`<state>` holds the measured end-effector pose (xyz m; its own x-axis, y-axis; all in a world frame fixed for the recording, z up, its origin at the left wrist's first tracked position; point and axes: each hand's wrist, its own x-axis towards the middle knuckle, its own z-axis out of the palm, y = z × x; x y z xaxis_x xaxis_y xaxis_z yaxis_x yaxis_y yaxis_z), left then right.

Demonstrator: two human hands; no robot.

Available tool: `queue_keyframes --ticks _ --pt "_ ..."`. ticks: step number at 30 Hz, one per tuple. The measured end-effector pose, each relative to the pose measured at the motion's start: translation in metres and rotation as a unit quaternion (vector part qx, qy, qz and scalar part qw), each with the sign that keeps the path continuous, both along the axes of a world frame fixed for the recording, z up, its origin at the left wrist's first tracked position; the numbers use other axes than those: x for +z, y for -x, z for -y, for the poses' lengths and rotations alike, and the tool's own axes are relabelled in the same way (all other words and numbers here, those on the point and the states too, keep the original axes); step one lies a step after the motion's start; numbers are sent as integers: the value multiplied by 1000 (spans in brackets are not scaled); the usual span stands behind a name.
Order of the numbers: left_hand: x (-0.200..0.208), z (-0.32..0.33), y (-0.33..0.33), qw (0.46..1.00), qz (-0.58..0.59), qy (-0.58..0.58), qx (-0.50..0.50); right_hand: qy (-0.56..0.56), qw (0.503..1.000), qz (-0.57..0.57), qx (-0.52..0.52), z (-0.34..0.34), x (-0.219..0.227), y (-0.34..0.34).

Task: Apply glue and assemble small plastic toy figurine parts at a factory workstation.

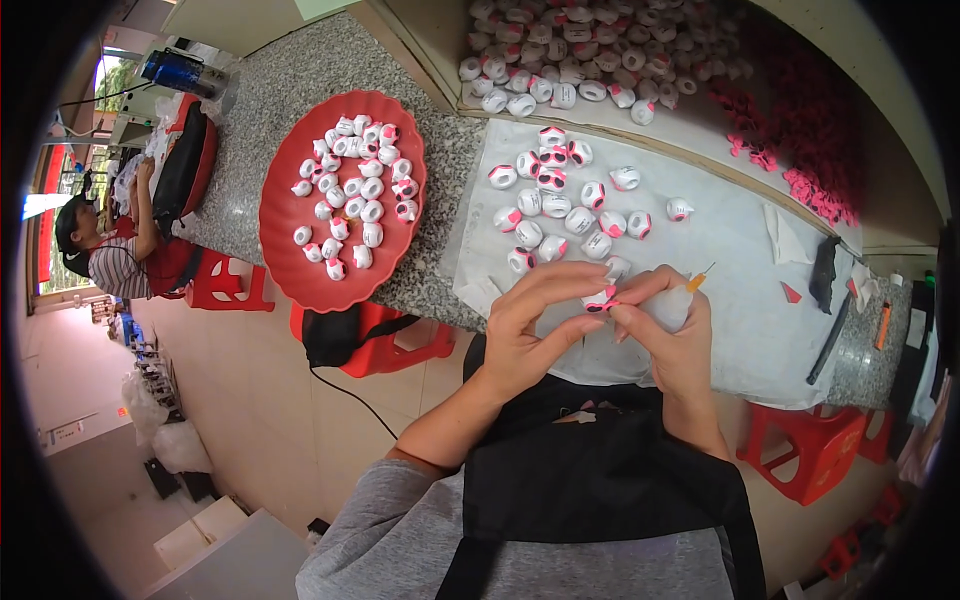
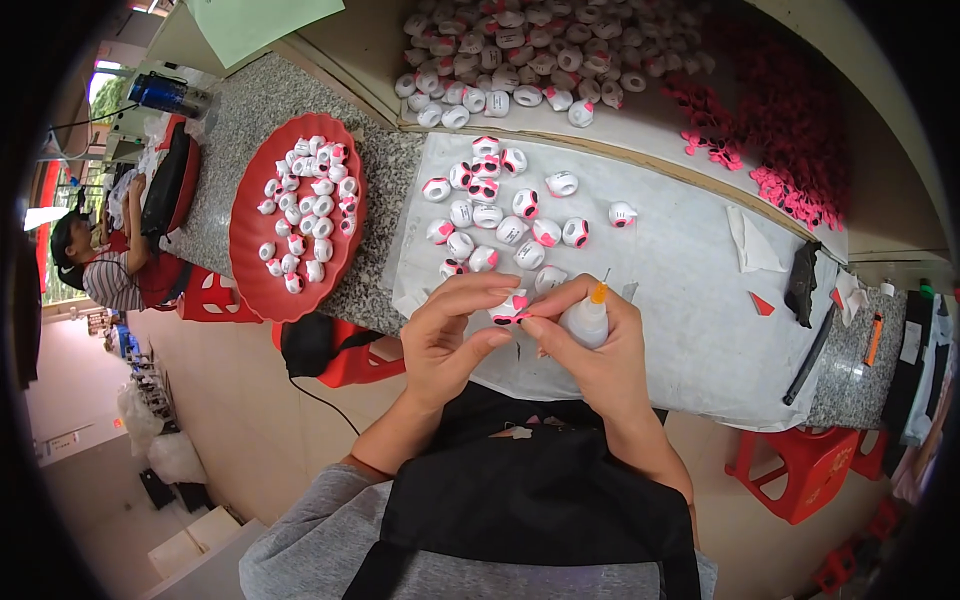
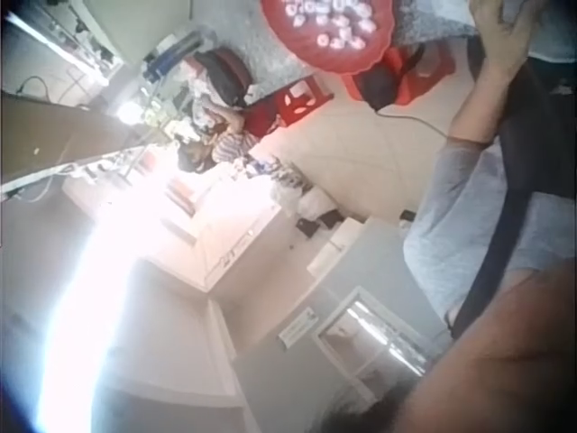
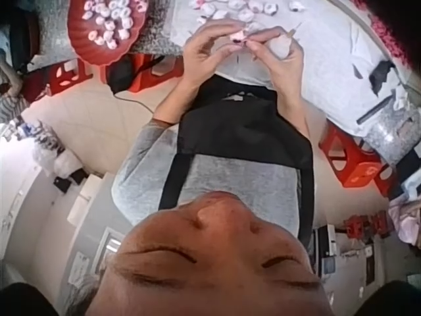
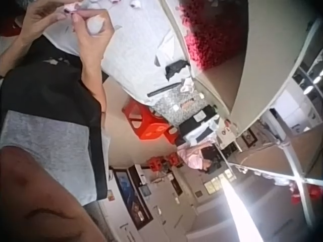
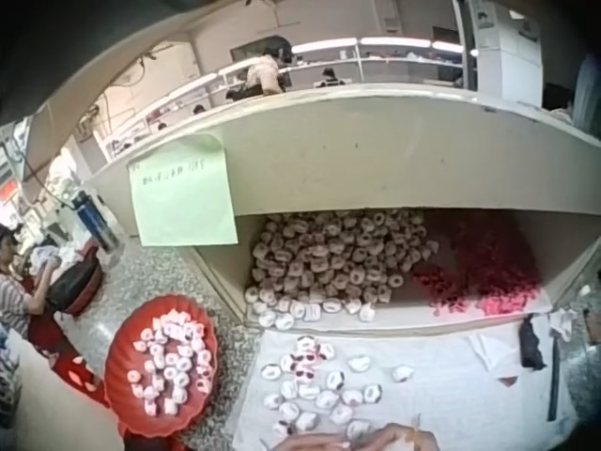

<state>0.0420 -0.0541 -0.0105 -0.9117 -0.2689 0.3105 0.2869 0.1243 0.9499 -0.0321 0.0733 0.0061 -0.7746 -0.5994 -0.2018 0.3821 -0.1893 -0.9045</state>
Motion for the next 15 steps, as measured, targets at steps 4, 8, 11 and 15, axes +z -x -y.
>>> queue_keyframes --ticks 4,8,11,15 --pt "1 -3 0 987 17 -157 4 -3 998 -55 -12 2 -5 -3" --pt "2 -2 -1 974 34 -225 5 20 997 -77 2 4 -5 -2" --pt "1 -1 -2 976 19 -216 -20 -11 996 -71 49 5 4 -2" --pt "0 -1 -8 971 32 -236 -34 -1 995 -77 69 7 1 -4"
